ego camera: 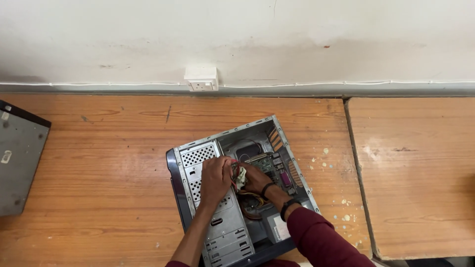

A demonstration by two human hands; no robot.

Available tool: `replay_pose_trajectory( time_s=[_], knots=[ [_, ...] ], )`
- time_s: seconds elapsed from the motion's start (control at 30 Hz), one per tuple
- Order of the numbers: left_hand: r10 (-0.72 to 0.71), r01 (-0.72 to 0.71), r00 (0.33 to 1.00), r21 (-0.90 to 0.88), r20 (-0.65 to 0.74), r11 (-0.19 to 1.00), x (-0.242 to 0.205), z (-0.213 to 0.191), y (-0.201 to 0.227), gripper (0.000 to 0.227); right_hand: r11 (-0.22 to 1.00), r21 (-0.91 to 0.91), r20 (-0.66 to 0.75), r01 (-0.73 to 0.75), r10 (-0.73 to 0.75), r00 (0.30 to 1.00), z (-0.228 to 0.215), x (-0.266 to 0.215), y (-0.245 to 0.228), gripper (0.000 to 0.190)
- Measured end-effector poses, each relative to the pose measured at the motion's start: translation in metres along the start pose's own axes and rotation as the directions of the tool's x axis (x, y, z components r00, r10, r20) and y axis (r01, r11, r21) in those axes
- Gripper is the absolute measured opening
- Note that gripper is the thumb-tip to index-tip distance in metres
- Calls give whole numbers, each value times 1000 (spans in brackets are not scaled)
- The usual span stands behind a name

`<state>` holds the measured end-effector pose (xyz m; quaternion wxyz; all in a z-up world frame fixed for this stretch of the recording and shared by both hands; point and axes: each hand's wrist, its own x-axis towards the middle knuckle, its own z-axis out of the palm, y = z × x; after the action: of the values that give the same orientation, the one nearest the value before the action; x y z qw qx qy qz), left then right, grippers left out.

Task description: The person cleans the exterior and interior of a black computer case using a cloth. They wipe the back panel and then open the side panel to clean the internal components, including the motherboard and power supply area.

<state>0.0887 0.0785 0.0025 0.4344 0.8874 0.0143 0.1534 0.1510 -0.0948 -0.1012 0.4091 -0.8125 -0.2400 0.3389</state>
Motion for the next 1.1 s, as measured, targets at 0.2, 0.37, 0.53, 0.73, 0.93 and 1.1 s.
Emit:
replay_pose_trajectory(
  time_s=[0.2, 0.37, 0.53, 0.73, 0.93, 1.1],
  knots=[
    [-1, 1, 1000, -4, -9, 1000, 0, 2, -2, 22, 998, 4, -13, -60, 60, 998, -4, -4, -13, 80],
    [3, -3, 1000, -13, -22, 1000, -3, 0, -5, 22, 986, -27, -84, 166, -167, 982, 4, -2, 2, 59],
    [97, -96, 994, 37, -41, 995, -9, 8, -16, 22, 956, -44, -144, 290, -293, 945, 6, -7, 21, 54],
    [202, -201, 976, -20, 77, 979, -8, -1, -7, 15, 921, 236, -268, 311, -246, 932, -3, -33, -21, 37],
    [262, -266, 956, 18, 133, 964, -7, -4, 1, 12, 866, 109, -522, 487, -368, 770, -23, -47, -66, 42],
    [272, -277, 958, 46, 88, 960, -11, 2, -9, 13, 925, -21, -615, 380, -312, 724, 0, -37, -56, 33]
  ],
)
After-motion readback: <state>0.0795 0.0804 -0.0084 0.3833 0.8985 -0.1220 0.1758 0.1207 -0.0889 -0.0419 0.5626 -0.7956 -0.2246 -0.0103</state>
